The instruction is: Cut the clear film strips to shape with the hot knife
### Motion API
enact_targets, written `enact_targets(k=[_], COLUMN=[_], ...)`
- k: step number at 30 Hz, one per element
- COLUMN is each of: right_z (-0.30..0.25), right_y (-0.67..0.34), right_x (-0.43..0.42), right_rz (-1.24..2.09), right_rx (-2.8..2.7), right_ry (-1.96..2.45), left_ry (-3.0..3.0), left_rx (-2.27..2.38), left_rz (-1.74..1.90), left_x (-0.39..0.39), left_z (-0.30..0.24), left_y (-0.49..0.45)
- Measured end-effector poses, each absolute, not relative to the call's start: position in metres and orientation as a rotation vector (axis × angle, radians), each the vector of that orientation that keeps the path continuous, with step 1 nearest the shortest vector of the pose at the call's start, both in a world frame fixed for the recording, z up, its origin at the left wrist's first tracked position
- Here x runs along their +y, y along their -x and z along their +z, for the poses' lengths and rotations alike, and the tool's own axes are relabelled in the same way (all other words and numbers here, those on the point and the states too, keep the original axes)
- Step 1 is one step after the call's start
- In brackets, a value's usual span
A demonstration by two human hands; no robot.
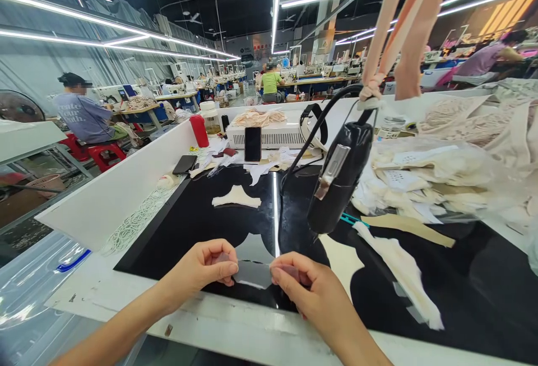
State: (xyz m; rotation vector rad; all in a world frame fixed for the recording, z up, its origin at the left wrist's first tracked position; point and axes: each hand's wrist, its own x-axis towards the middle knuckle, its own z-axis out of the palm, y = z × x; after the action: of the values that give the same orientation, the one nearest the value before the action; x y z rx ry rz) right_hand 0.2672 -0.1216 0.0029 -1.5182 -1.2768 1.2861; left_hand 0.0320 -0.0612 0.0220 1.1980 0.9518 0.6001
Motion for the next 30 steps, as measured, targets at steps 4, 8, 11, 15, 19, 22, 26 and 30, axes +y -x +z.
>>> enact_targets(k=[4, 8, 11, 15, 19, 22, 26, 30], right_z=[0.003, 0.002, -0.002, -0.002, 0.003, 0.004, 0.001, 0.002], right_y=[-0.268, -0.267, -0.269, -0.268, -0.264, -0.263, -0.265, -0.264], right_x=[-0.121, -0.122, -0.120, -0.121, -0.124, -0.124, -0.124, -0.125], right_rz=[1.303, 1.302, 1.355, 1.382, 1.452, 1.514, 1.660, 1.742], right_rx=[-1.242, -1.191, -1.187, -1.098, -1.010, -0.949, -0.867, -0.791], right_ry=[1.523, 1.506, 1.496, 1.487, 1.495, 1.459, 1.345, 1.284], left_ry=[-1.133, -1.126, -1.123, -1.114, -1.089, -1.057, -0.994, -0.968], left_rx=[0.977, 1.013, 1.036, 1.053, 1.036, 1.014, 0.972, 0.949], left_rz=[0.643, 0.663, 0.674, 0.676, 0.677, 0.681, 0.696, 0.723], left_x=[-0.061, -0.061, -0.060, -0.060, -0.061, -0.061, -0.063, -0.063], left_z=[0.019, 0.012, 0.010, 0.008, 0.006, 0.006, 0.009, 0.012], left_y=[-0.028, -0.024, -0.023, -0.022, -0.021, -0.020, -0.021, -0.021])
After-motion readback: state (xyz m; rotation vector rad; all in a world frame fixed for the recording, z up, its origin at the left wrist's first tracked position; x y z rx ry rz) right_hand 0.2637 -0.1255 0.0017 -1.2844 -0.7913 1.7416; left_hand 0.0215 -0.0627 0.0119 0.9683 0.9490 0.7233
